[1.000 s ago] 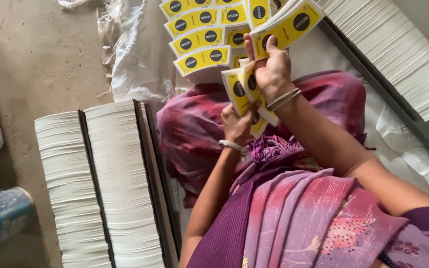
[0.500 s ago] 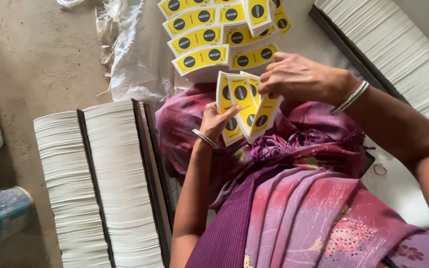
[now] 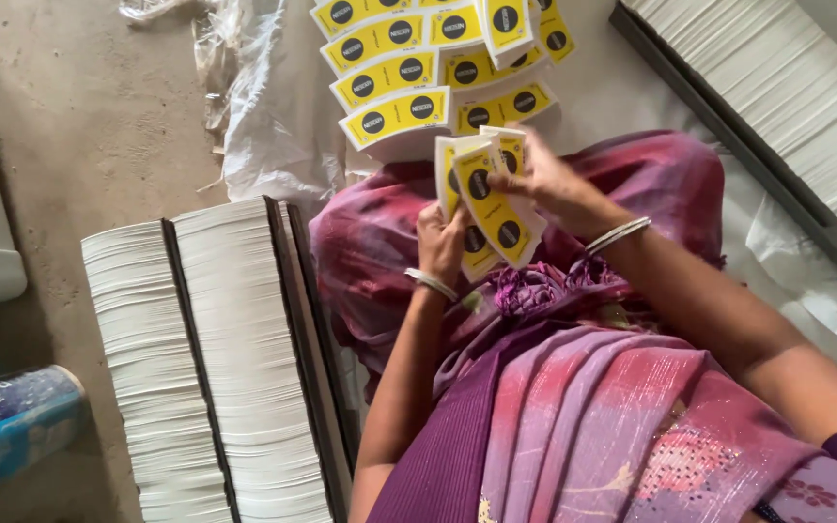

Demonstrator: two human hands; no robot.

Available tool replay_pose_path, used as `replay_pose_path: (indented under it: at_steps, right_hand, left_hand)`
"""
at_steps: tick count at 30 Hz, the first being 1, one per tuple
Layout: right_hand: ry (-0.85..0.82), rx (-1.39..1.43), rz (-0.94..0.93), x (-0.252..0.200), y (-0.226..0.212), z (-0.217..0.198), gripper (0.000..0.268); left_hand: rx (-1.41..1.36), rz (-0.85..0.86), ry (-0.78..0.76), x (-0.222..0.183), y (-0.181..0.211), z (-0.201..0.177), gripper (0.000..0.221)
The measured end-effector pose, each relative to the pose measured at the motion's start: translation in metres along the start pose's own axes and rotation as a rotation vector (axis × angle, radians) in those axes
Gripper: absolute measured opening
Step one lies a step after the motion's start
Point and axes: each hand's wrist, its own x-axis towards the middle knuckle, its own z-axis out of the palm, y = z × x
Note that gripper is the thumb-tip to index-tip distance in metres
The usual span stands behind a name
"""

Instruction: The person gathers paper labels by hand, stacks them into a pile, and places the stack into a metal tray. They then continue to sort through, flip, and rearrange the stacks of labels on the white surface.

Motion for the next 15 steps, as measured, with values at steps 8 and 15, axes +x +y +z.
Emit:
replay_pose_path:
  at_steps: [8, 15]
  right_hand:
    - [0.242, 0.747, 0.242, -0.039, 0.046, 0.049, 0.069]
    - [0.234, 0.716, 0.142, -0.024, 0.045, 0.024, 0.046]
  left_hand:
    - [0.977, 0.724, 0.326, -0.017, 0.050, 0.064, 0.043]
    - [0.786, 0.238, 0.280, 0.006, 0.024, 0.024, 0.044]
